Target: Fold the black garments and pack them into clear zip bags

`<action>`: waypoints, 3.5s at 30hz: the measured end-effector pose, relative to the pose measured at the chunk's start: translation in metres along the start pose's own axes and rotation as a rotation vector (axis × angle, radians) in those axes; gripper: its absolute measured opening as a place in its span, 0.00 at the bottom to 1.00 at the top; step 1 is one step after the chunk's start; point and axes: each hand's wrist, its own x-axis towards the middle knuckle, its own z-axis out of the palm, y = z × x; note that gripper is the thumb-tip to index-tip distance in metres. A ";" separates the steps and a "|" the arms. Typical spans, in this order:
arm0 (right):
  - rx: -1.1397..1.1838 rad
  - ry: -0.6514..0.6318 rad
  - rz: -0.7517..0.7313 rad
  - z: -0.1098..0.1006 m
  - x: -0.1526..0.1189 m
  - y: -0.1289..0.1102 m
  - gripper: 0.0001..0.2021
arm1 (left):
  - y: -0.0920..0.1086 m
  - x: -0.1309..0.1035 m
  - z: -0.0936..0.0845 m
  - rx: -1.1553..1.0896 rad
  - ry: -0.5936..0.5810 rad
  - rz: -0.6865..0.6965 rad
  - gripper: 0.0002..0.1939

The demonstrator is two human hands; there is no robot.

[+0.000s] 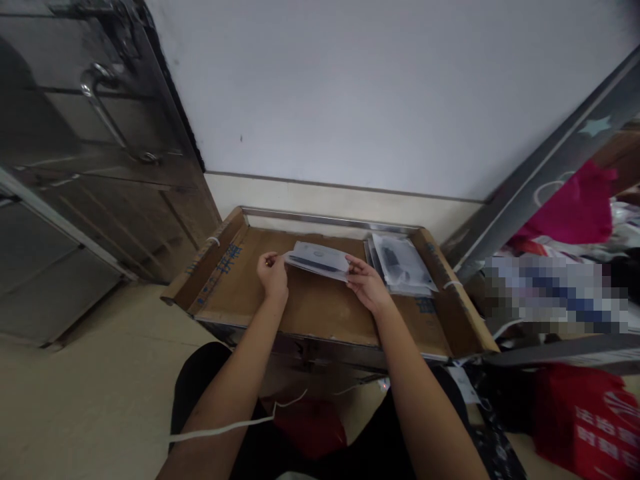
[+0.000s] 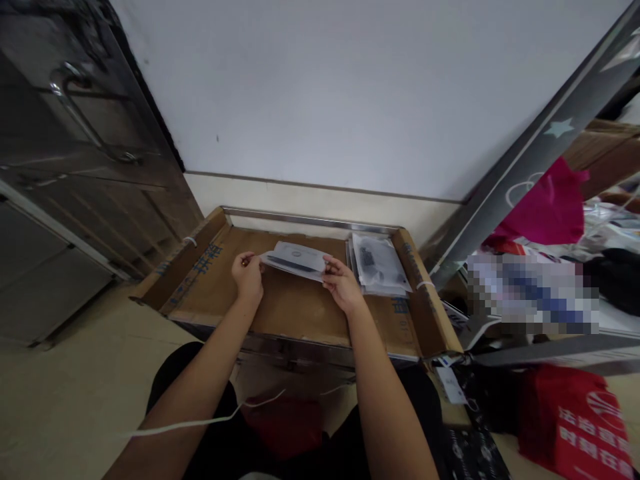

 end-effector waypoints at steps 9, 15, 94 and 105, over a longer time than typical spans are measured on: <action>0.008 0.052 0.005 0.003 0.001 0.001 0.26 | -0.003 -0.006 -0.001 0.135 -0.151 0.150 0.09; 0.012 0.066 -0.035 0.006 0.005 0.009 0.23 | -0.005 -0.017 -0.001 0.380 -0.319 0.385 0.11; -0.550 0.499 -0.471 -0.011 0.053 0.029 0.20 | 0.044 -0.066 -0.049 0.838 -1.142 0.918 0.10; -0.355 0.470 -0.526 -0.002 0.043 0.023 0.29 | 0.001 0.005 -0.037 0.293 -0.352 0.314 0.19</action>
